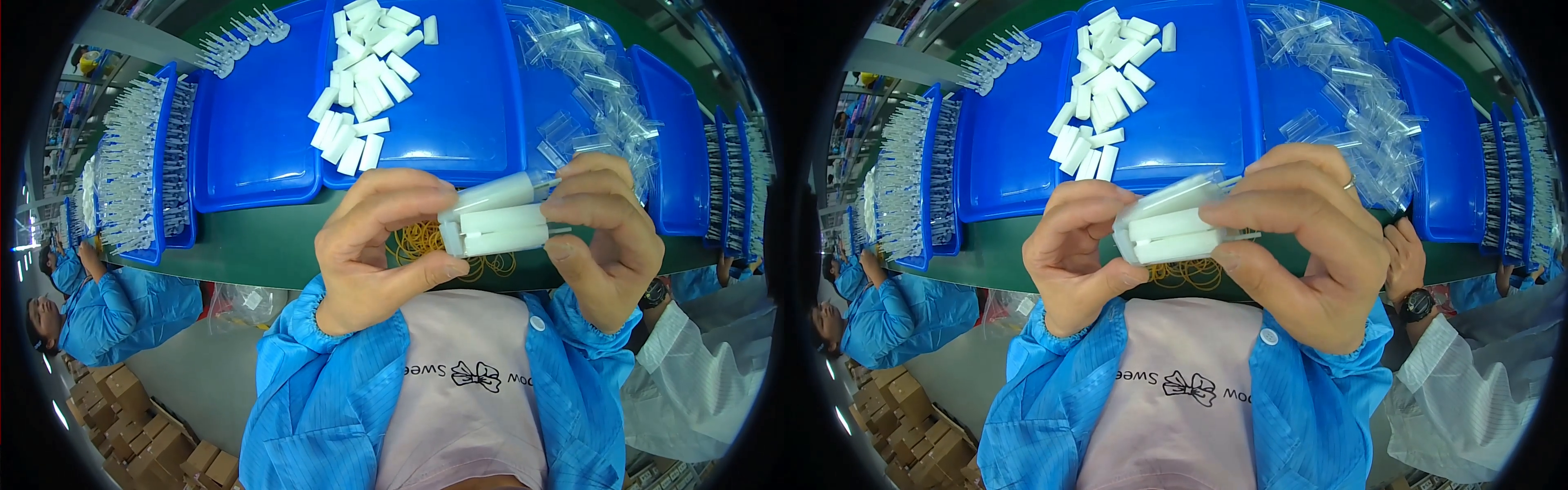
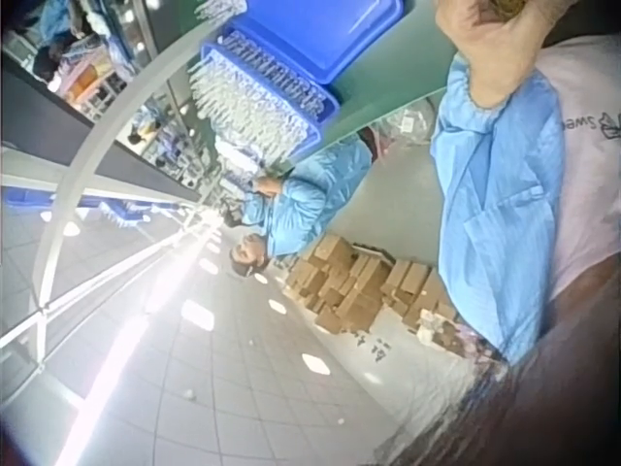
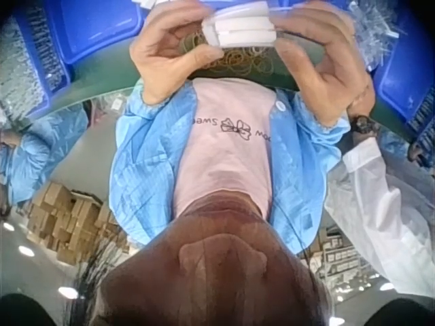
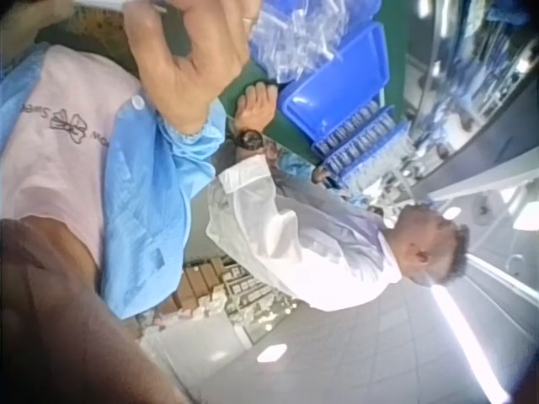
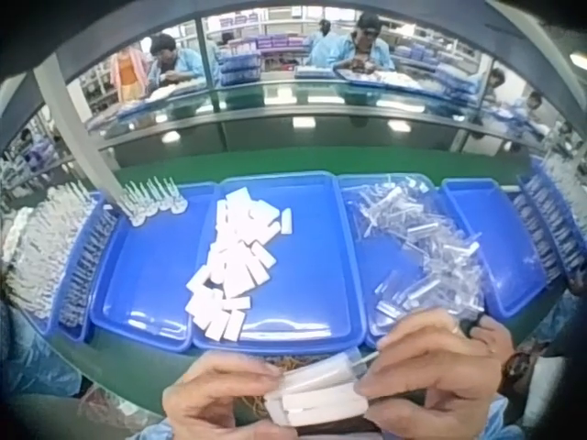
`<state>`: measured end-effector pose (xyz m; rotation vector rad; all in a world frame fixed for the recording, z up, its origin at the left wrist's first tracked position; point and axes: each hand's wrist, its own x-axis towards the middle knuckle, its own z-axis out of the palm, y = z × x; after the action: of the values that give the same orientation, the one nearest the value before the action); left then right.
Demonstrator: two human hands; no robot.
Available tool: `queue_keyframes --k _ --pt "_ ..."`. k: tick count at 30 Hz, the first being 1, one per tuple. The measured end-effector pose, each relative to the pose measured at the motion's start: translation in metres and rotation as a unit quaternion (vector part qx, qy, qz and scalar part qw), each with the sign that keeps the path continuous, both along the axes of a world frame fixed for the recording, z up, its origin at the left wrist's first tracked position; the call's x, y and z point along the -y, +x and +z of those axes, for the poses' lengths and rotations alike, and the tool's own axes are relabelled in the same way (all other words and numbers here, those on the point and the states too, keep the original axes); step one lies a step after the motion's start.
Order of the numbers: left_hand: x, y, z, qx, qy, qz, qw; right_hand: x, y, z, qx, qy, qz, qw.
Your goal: The person attaches foam pads onto the prongs of a plastic base, fits clear plastic sleeves over each pad, and secures the assembled bundle with a rubber band by hand.
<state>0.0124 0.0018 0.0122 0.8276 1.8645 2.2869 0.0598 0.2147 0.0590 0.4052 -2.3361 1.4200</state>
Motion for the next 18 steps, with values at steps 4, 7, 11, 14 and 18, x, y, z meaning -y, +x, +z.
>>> queue_keyframes --k 4,7,11,14,18 --pt "0.001 -0.002 0.004 -0.088 -0.062 0.023 0.994 0.002 0.000 0.001 0.000 0.016 -0.002 1.000" --pt "-0.001 -0.002 0.007 -0.127 -0.098 0.039 0.986 0.002 0.000 0.000 -0.019 0.029 -0.010 0.999" --pt "-0.005 0.000 0.011 -0.131 -0.103 0.054 0.984 0.005 -0.002 0.002 -0.025 0.047 -0.015 0.998" --pt "-0.006 0.001 0.014 -0.145 -0.118 0.040 0.982 0.014 -0.005 0.003 -0.059 0.061 -0.046 0.995" --pt "-0.007 -0.002 0.002 -0.186 -0.133 0.078 0.970 0.023 -0.003 -0.002 -0.082 0.116 -0.081 0.987"
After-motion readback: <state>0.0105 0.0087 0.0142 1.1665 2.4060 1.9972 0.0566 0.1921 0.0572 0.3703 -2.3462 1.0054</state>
